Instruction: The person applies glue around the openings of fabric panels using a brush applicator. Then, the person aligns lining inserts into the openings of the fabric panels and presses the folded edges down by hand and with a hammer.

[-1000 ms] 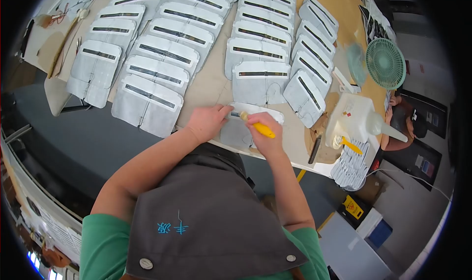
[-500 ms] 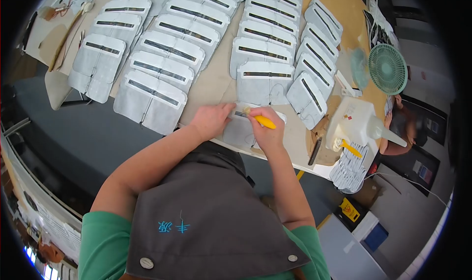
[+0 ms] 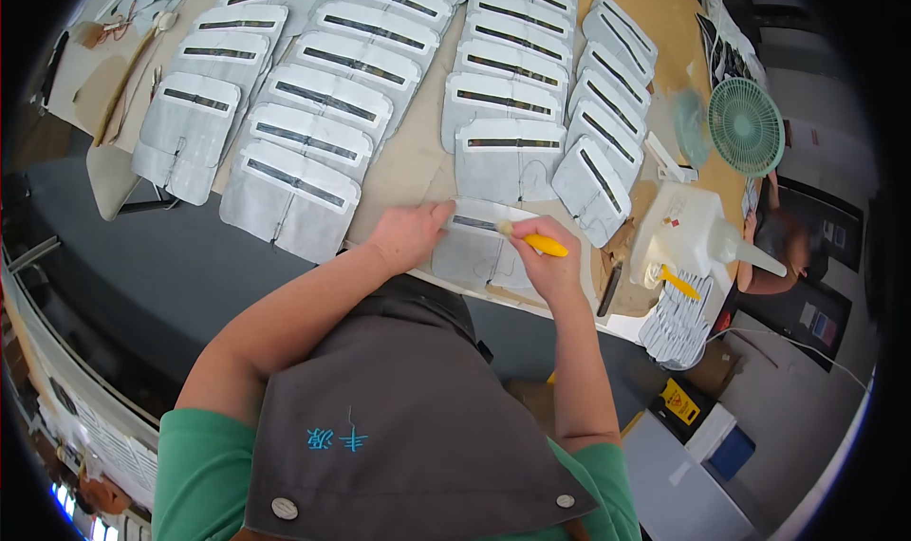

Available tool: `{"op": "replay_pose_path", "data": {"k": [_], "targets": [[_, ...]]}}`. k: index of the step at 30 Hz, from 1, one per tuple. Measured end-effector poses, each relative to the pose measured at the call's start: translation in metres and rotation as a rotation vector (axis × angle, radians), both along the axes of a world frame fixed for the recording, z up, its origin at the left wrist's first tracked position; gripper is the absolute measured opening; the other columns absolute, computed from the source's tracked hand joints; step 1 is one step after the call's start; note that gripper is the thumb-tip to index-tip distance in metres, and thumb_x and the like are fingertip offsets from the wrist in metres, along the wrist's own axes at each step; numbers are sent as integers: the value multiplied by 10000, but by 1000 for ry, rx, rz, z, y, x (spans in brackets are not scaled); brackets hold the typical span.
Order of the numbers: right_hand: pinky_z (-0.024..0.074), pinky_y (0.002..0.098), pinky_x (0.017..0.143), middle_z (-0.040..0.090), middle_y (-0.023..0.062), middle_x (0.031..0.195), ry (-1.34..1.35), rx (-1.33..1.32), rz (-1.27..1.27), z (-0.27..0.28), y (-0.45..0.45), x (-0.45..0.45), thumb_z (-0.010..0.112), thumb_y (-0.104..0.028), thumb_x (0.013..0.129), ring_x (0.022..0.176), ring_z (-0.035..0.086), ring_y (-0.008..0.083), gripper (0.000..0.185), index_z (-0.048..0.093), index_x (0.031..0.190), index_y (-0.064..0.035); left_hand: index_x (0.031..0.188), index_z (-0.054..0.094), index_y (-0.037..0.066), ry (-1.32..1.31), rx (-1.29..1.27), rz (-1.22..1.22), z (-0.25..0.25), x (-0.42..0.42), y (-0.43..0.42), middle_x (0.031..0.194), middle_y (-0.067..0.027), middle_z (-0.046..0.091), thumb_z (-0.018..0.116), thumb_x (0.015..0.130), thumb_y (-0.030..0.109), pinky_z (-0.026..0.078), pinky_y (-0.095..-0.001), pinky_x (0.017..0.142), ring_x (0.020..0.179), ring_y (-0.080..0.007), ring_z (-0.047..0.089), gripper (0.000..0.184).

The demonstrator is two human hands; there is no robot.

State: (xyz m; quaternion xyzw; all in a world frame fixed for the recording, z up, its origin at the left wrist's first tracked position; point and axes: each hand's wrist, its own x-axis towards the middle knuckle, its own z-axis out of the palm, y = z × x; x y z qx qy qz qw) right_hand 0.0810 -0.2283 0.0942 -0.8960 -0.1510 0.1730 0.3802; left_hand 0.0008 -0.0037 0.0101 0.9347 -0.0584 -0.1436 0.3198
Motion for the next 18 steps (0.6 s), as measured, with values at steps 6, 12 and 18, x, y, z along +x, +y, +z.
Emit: {"op": "replay_pose_path", "data": {"k": [6, 12, 18], "targets": [[526, 301, 780, 703, 78, 875, -20, 145, 21, -25, -18, -4, 752, 35, 793, 842, 689, 218, 115, 685, 855, -35, 1314, 549, 130, -38, 18, -12, -3, 2, 2, 1041, -105, 688, 647, 939, 273, 554, -424, 747, 873, -303, 702, 414], [517, 290, 780, 706, 71, 875, -58, 194, -146, -12, -35, 3, 755, 23, 797, 845, 683, 201, 101, 685, 841, -35, 1335, 540, 124, -29, 0, 4, -6, 2, 1, 1025, -99, 682, 647, 943, 276, 552, -426, 738, 865, -296, 699, 434], [513, 285, 764, 701, 71, 868, -6, 2, -145, -17, -57, 6, 750, 18, 809, 834, 671, 188, 88, 689, 845, -36, 1333, 531, 116, -13, 14, 2, -6, 1, 0, 1060, -96, 691, 626, 954, 265, 554, -424, 742, 891, -292, 705, 418]]}}
